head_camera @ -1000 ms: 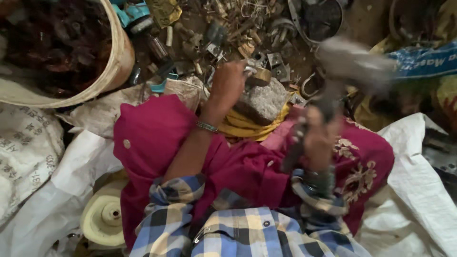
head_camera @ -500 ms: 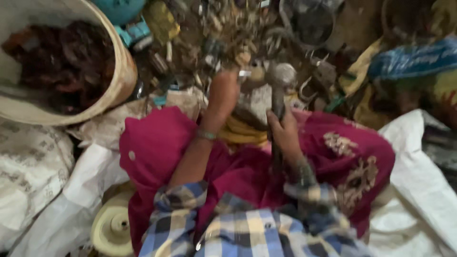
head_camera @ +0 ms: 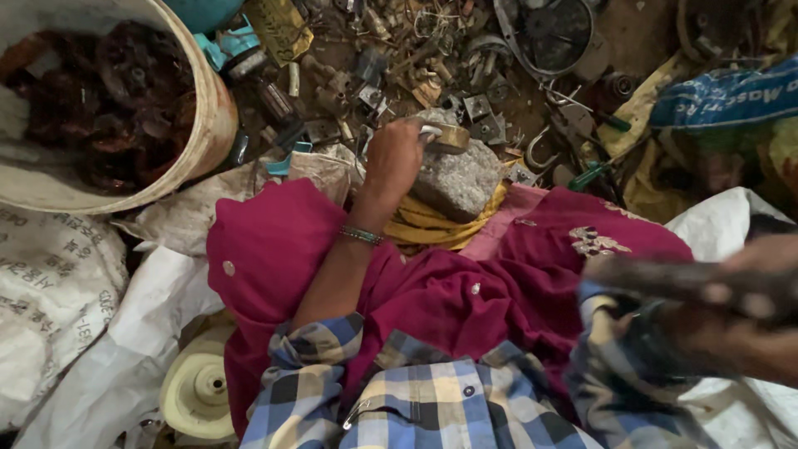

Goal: The person sits on the floor and uses a screwdriver to pry and adjust a metal component on a stone block. They then switch to a hammer to strike the metal part repeatedly, likely to reshape or separate it.

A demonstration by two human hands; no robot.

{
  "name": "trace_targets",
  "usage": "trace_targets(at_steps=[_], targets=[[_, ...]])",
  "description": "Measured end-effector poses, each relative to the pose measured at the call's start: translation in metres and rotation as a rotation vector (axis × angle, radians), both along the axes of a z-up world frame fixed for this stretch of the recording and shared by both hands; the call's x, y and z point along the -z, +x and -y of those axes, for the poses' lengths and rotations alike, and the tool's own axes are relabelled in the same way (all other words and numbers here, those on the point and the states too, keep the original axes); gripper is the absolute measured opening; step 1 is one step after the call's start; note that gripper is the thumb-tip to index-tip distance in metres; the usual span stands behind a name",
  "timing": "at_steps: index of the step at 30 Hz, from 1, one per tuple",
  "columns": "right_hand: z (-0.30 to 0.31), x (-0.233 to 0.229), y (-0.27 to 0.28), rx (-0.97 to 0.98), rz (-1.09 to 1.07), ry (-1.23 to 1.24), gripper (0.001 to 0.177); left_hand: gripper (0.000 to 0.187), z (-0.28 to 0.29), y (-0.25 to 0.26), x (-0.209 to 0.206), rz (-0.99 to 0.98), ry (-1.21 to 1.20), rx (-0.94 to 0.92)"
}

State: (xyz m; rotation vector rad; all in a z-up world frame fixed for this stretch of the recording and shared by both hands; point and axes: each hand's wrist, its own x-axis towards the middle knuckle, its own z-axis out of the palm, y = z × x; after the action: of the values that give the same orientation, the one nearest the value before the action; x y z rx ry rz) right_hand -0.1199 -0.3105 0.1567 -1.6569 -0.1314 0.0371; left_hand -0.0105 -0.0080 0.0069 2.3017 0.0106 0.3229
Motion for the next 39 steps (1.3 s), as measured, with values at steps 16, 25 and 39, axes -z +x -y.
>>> trace_targets(at_steps=[16,25,39], targets=[[-0.041,0.055,0.029,0.071,-0.403,-0.157,0.019,0.013,-0.010,-0.007,0.006,0.024,0.063,-0.031],[-0.023,-0.041,-0.008,-0.005,0.233,0.226,0.027,0.015,-0.007,-0.018,-0.015,0.053,-0.003,-0.025],[-0.039,-0.070,-0.018,0.035,0.342,0.373,0.036,0.021,-0.019,-0.009,-0.006,0.041,-0.125,-0.035]])
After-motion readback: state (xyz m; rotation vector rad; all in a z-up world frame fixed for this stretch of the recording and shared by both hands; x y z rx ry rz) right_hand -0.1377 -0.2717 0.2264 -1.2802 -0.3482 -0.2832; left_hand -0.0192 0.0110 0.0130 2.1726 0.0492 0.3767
